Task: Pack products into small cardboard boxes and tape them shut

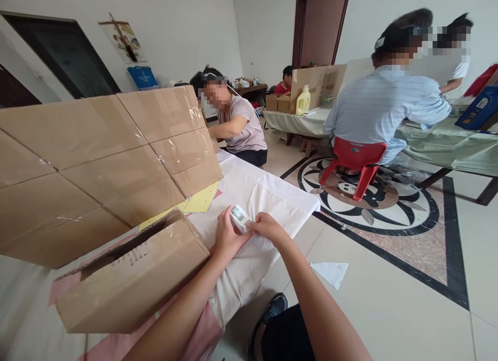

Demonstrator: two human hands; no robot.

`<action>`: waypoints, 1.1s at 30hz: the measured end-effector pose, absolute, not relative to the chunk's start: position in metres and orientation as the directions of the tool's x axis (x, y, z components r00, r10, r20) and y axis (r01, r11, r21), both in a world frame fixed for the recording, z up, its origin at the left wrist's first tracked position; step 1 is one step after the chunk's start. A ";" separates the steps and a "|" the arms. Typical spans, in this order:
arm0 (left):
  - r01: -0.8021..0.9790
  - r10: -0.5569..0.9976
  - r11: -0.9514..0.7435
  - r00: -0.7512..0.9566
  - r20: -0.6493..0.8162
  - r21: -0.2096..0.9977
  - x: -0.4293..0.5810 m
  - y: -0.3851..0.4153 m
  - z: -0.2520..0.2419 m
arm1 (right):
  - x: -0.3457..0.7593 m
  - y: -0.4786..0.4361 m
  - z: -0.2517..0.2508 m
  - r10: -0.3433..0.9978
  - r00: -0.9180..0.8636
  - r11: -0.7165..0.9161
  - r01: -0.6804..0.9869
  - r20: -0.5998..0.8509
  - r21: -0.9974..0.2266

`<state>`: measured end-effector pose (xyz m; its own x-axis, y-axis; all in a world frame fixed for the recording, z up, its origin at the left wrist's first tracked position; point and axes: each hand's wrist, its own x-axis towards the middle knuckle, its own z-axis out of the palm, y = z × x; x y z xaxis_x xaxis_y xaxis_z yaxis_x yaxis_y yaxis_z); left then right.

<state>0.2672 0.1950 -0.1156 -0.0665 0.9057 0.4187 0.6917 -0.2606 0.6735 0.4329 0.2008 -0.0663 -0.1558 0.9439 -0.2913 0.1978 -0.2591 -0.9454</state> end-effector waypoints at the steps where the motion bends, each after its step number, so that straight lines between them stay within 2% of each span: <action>1: 0.692 0.904 -0.263 -0.066 0.422 0.672 0.267 0.195 -0.116 | 0.433 0.201 -0.066 0.943 -0.156 -0.263 0.197 -0.295 -0.945; 6: 0.685 0.907 -0.267 -0.059 0.417 0.678 0.265 0.194 -0.118 | 0.439 0.200 -0.061 0.934 -0.137 -0.301 0.201 -0.331 -0.932; 13: 0.705 0.904 -0.261 -0.061 0.423 0.660 0.267 0.195 -0.118 | 0.438 0.199 -0.059 0.935 -0.167 -0.253 0.309 -0.314 -0.917; 19: 0.689 0.908 -0.253 -0.073 0.412 0.680 0.267 0.194 -0.117 | 0.441 0.206 -0.067 0.935 -0.113 -0.291 0.289 -0.335 -0.912; 24: 0.689 0.917 -0.247 -0.062 0.395 0.681 0.266 0.194 -0.116 | 0.442 0.207 -0.073 0.949 -0.108 -0.259 0.260 -0.295 -0.930; 29: 0.712 0.914 -0.231 -0.075 0.399 0.663 0.267 0.194 -0.115 | 0.439 0.206 -0.077 0.961 -0.075 -0.239 0.273 -0.268 -0.932; 33: 0.720 0.915 -0.235 -0.062 0.398 0.653 0.268 0.194 -0.114 | 0.437 0.203 -0.072 0.951 -0.060 -0.267 0.331 -0.303 -0.905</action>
<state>0.2676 0.1938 -0.1142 -0.0624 0.9152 0.3981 0.7204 -0.2348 0.6526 0.4371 0.2027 -0.0718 -0.0602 0.9511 -0.3029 0.3306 -0.2673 -0.9051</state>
